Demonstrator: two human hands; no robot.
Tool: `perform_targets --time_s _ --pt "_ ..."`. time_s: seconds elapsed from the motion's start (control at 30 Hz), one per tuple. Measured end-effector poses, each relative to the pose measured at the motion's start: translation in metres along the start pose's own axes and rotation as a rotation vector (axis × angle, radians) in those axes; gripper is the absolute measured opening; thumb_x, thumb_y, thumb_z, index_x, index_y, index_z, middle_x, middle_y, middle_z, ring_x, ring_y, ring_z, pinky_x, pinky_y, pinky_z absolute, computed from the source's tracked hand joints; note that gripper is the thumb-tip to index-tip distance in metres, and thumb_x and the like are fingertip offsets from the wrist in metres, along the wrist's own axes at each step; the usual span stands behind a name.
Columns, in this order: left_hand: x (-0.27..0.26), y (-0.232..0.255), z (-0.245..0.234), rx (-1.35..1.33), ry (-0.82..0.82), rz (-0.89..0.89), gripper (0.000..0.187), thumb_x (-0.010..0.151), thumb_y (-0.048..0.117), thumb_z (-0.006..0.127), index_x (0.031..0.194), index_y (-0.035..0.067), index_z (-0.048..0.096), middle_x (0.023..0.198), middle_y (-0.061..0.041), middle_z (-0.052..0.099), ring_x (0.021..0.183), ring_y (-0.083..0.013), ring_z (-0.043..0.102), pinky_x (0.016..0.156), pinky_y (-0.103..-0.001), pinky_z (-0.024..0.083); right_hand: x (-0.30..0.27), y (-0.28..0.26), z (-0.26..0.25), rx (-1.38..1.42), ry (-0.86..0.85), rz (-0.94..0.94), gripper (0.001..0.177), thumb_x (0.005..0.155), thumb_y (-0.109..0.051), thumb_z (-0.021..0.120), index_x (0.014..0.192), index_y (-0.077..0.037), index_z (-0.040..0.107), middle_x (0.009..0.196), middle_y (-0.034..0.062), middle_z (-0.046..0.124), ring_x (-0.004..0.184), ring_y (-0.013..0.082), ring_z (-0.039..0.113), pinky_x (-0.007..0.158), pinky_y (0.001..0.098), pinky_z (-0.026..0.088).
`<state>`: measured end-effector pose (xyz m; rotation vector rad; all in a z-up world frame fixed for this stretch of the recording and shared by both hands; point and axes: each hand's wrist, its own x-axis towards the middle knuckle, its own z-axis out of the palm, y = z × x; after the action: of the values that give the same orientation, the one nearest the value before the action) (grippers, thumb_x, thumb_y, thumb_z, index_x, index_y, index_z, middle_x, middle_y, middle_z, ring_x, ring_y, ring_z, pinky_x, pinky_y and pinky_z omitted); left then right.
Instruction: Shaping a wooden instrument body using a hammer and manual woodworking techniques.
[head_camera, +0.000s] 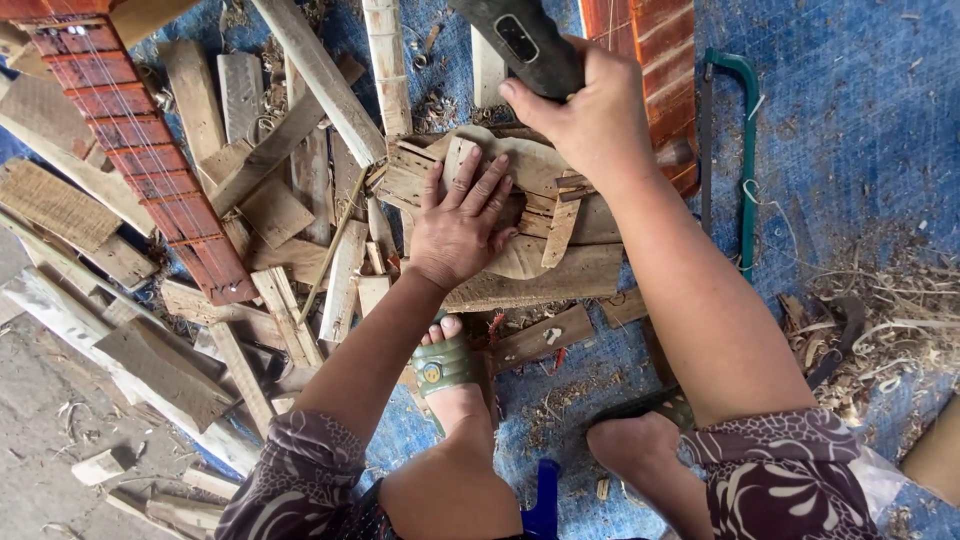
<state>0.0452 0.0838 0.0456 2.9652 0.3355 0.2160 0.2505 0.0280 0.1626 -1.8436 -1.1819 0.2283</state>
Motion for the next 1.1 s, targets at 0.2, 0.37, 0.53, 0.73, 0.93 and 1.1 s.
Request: perform_targets --time_s 0.2,0.37,0.53,0.73,0.93,1.1 --pt "-0.001 0.000 0.000 -0.015 0.007 -0.021 0.072 0.098 0.059 0.061 0.156 0.018 0.053 0.170 0.003 0.029 0.158 -0.0234 0.017 0.129 -0.055 0.010 -0.012 -0.003 -0.026 -0.182 0.043 0.278 0.026 0.101 -0.025 0.084 0.092 -0.009 0.066 0.077 0.0019 0.067 0.056 0.0143 0.061 0.049 0.0303 0.053" --pt "-0.002 0.000 0.002 -0.056 0.021 -0.036 0.071 0.097 0.058 0.062 0.154 0.016 0.056 0.169 0.003 0.031 0.158 -0.0234 0.019 0.128 -0.055 0.010 -0.080 -0.007 -0.080 0.097 0.359 0.544 0.014 0.108 -0.005 0.075 0.106 -0.006 0.062 0.078 -0.0012 0.058 0.056 0.0094 0.055 0.046 0.0241 0.049" --pt "-0.002 0.000 0.004 -0.046 0.028 -0.034 0.071 0.098 0.059 0.061 0.155 0.018 0.054 0.170 0.005 0.028 0.159 -0.0204 0.015 0.129 -0.054 0.009 -0.150 -0.023 -0.110 0.480 0.739 0.518 0.014 0.109 -0.026 0.066 0.104 -0.014 0.061 0.071 -0.0028 0.051 0.060 0.0108 0.052 0.061 0.0273 0.051" --pt "-0.001 0.001 0.008 -0.009 0.051 -0.022 0.070 0.096 0.058 0.061 0.153 0.017 0.056 0.170 0.004 0.030 0.158 -0.0220 0.019 0.129 -0.053 0.010 -0.195 -0.067 -0.079 0.939 0.756 0.416 0.020 0.106 -0.037 0.055 0.104 -0.018 0.061 0.099 0.0013 0.060 0.108 0.0177 0.062 0.114 0.0361 0.053" --pt "-0.001 0.001 0.019 -0.102 -0.057 -0.038 0.070 0.093 0.055 0.066 0.154 0.023 0.051 0.171 0.004 0.025 0.159 -0.0267 0.016 0.124 -0.063 0.014 -0.257 -0.081 -0.096 0.369 0.372 0.659 0.028 0.093 -0.001 0.068 0.117 0.001 0.052 0.100 0.0141 0.067 0.099 0.0228 0.072 0.089 0.0349 0.058" --pt "0.004 0.001 0.019 -0.055 -0.196 -0.094 0.071 0.096 0.060 0.059 0.158 0.029 0.043 0.173 0.007 0.018 0.160 -0.0229 0.009 0.126 -0.060 0.011 -0.306 -0.022 -0.086 1.163 0.269 1.136 0.048 0.098 -0.036 0.054 0.130 0.000 0.058 0.093 0.0313 0.073 0.062 0.0313 0.075 0.045 0.0281 0.058"
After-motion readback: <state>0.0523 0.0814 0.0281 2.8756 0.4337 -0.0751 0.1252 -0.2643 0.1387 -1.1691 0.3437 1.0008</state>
